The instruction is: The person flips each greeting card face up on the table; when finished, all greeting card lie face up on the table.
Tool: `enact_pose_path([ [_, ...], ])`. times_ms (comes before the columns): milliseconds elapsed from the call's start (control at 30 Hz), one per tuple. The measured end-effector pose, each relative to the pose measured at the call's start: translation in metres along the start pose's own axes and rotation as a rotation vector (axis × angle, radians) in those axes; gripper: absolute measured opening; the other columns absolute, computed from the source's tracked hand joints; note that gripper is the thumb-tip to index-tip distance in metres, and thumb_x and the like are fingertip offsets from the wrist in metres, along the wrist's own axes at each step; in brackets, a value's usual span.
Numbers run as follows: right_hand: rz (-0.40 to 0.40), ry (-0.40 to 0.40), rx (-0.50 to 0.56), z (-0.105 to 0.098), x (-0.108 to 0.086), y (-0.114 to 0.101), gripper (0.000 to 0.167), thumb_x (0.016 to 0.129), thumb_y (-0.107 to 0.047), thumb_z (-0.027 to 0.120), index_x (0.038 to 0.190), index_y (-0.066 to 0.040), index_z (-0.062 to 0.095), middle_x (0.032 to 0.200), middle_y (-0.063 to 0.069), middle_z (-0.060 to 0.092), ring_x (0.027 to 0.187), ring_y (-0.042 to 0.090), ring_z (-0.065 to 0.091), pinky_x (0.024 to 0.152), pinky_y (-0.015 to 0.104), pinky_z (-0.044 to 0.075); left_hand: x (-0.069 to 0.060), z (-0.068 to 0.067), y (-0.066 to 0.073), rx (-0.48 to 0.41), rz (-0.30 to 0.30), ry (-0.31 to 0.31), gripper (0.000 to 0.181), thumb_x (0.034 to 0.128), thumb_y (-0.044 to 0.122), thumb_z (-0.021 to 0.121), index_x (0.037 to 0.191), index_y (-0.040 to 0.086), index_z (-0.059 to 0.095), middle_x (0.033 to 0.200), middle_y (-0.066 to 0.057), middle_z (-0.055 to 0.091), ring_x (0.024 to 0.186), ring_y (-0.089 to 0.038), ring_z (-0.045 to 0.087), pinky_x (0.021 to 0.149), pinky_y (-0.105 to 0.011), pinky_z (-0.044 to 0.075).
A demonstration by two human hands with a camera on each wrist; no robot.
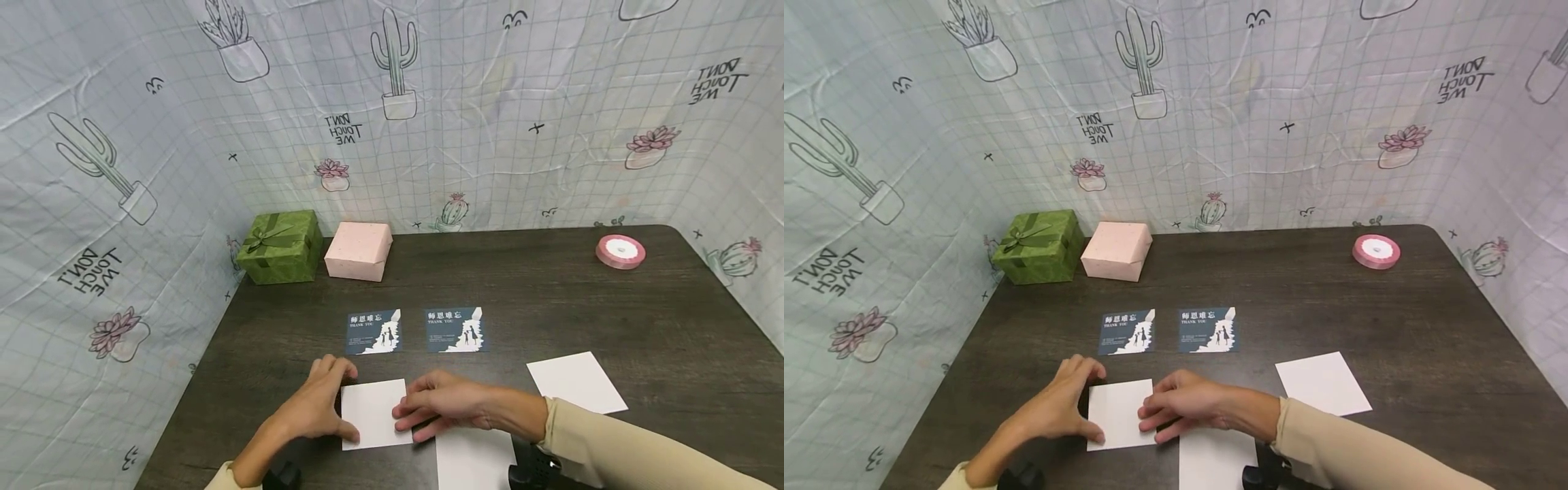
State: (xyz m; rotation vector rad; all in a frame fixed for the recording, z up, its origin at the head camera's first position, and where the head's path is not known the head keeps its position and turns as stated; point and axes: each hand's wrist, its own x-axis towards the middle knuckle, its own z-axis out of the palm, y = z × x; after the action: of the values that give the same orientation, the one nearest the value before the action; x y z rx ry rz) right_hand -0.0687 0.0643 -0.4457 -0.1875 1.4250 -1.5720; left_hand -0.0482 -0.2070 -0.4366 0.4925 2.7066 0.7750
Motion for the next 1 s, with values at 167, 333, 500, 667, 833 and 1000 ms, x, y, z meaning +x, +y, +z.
enact_pose_path([
  [167, -0.013, 0.02, 0.0, 0.0, 0.0, -0.002, 0.028, 0.098, -0.012, 0.058, 0.116, 0.008, 0.055, 0.114, 0.017, 0.069, 0.104, 0.026, 0.07, 0.08, 0.036, 0.059, -0.004, -0.014, -0.009, -0.415, -0.213, -0.09, 0.063, 0.0776, 0.035, 0.085, 0.12, 0.0, 0.053, 0.075, -0.006, 0.064, 0.059, -0.016, 0.059, 0.054, -0.03, 0.042],
  [333, -0.021, 0.052, -0.012, 0.0, -0.001, -0.003, 0.028, 0.098, -0.011, 0.059, 0.118, 0.008, 0.053, 0.115, 0.016, 0.069, 0.105, 0.026, 0.069, 0.081, 0.037, 0.059, -0.011, -0.01, -0.019, -0.899, -0.315, -0.309, 0.059, 0.0902, 0.026, 0.074, 0.128, -0.008, 0.045, 0.085, -0.017, 0.074, 0.062, -0.017, 0.072, 0.049, -0.021, 0.05],
  [500, -0.035, 0.073, -0.028, -0.001, -0.002, -0.002, 0.036, 0.098, -0.011, 0.057, 0.126, 0.01, 0.048, 0.116, 0.016, 0.069, 0.106, 0.027, 0.069, 0.082, 0.039, 0.059, -0.013, -0.003, -0.024, -1.089, -0.303, -0.291, 0.054, 0.0938, 0.018, 0.069, 0.129, -0.013, 0.042, 0.098, -0.02, 0.074, 0.083, -0.023, 0.075, 0.064, -0.024, 0.058],
  [667, -0.013, 0.08, -0.016, 0.0, -0.004, 0.0, 0.031, 0.099, -0.012, 0.055, 0.12, 0.01, 0.053, 0.112, 0.016, 0.07, 0.102, 0.026, 0.071, 0.078, 0.037, 0.059, -0.013, -0.002, -0.024, -1.12, -0.303, -0.27, 0.054, 0.0939, 0.015, 0.068, 0.131, -0.014, 0.042, 0.101, -0.02, 0.073, 0.088, -0.025, 0.075, 0.07, -0.028, 0.059],
  [833, 0.008, 0.084, -0.006, 0.001, -0.006, -0.001, 0.023, 0.099, -0.011, 0.052, 0.112, 0.006, 0.057, 0.11, 0.017, 0.072, 0.099, 0.025, 0.072, 0.077, 0.036, 0.06, -0.013, -0.002, -0.028, -1.146, -0.287, -0.269, 0.04, 0.0956, 0.015, 0.066, 0.121, -0.012, 0.053, 0.1, -0.018, 0.073, 0.088, -0.023, 0.075, 0.074, -0.029, 0.059],
  [1000, -0.066, 0.092, 0.005, -0.001, -0.007, -0.007, 0.031, 0.104, -0.018, 0.045, 0.119, 0.008, 0.052, 0.118, 0.023, 0.068, 0.104, 0.028, 0.071, 0.083, 0.039, 0.059, -0.013, -0.01, -0.029, -1.183, -0.234, -0.234, 0.036, 0.1006, 0.021, 0.059, 0.116, -0.011, 0.058, 0.096, -0.012, 0.072, 0.086, -0.022, 0.074, 0.079, -0.031, 0.059],
])
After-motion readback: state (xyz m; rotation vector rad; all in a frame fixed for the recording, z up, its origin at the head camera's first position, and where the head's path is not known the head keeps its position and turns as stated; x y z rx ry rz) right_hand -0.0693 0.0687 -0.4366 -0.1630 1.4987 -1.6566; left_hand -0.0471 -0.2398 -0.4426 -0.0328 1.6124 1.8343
